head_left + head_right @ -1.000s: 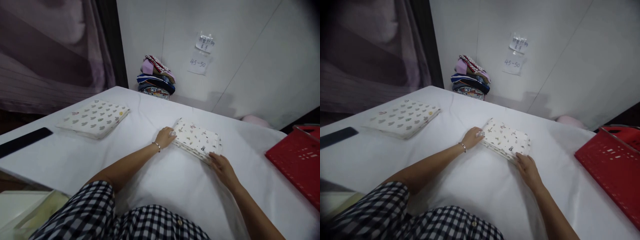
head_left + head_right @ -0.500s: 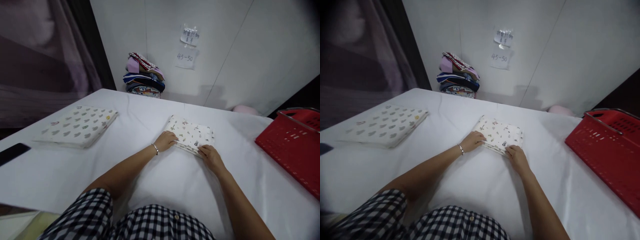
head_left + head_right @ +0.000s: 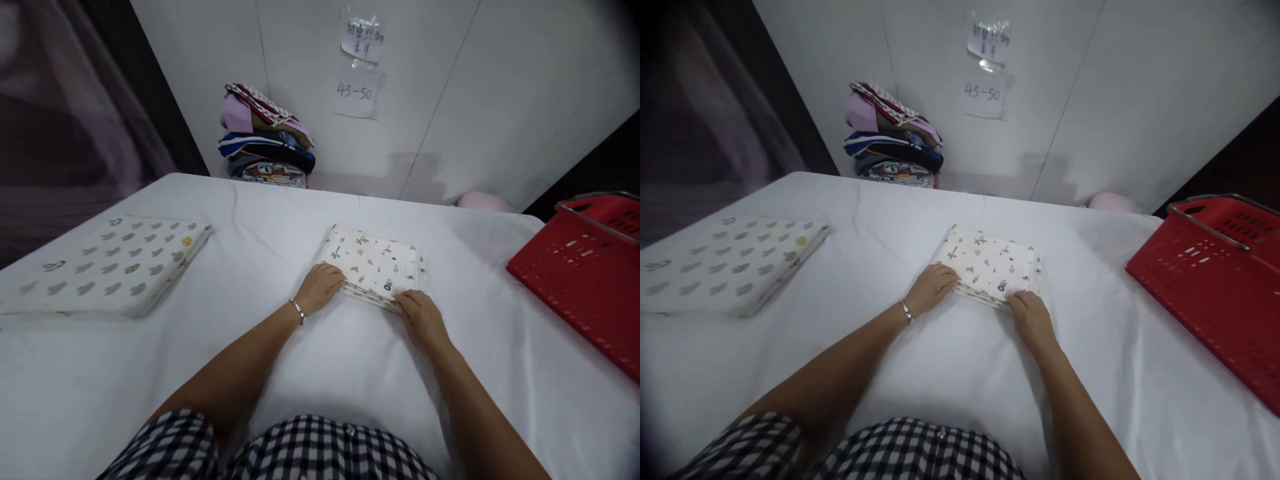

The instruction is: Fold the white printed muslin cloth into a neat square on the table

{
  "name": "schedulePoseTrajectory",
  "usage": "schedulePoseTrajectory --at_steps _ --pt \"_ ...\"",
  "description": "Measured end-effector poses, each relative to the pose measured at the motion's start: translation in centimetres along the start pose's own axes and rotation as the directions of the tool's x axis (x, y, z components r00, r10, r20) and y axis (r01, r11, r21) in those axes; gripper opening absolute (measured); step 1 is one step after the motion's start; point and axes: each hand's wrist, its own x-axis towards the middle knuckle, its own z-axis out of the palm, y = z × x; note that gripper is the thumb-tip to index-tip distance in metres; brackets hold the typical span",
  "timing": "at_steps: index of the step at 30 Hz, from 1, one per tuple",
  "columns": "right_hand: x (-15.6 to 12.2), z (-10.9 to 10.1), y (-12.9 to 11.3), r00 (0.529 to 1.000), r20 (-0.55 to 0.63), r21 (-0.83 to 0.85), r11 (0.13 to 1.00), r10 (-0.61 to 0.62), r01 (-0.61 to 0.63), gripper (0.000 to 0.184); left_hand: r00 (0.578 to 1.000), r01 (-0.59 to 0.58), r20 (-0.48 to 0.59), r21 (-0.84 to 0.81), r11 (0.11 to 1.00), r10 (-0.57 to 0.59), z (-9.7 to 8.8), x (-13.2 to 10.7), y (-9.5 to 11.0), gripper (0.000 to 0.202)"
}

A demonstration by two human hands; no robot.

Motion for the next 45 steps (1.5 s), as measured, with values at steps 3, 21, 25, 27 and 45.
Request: schedulePoseTrajectory --at_steps 3,21,25,27,45 --pt "0.0 -0.1 0.1 1.0 0.016 0.037 0.999 -0.002 0.002 0.029 1.0 -0.017 0.0 0.019 1.0 0.017 -0.1 -0.1 0.0 0.03" --pt "-1.3 0.0 1.7 0.999 -0.037 -0.009 1.0 0.003 -0.004 0.029 0.996 -0.09 0.02 0.053 0.995 0.089 -0.7 -0.8 -1.3 0.024" --pt "-1.2 -0.1 1.8 0.997 0.073 0.014 1.0 -0.001 0.0 0.029 0.996 -0.086 0.039 0.043 0.995 0.085 -0.6 -0.9 -1.2 0.025" --pt "-1.3 -0.3 1.8 0.995 0.101 0.023 1.0 -0.009 0.007 0.029 0.995 -0.081 0.056 0.044 0.996 0.078 -0.8 -1.1 -1.2 0.024" --pt "-3.4 -1.7 5.7 0.997 -0.018 -0.071 0.994 -0.081 0.079 0.042 0.991 -0.107 0.083 0.052 0.993 0.103 -0.9 -3.2 0.8 0.026"
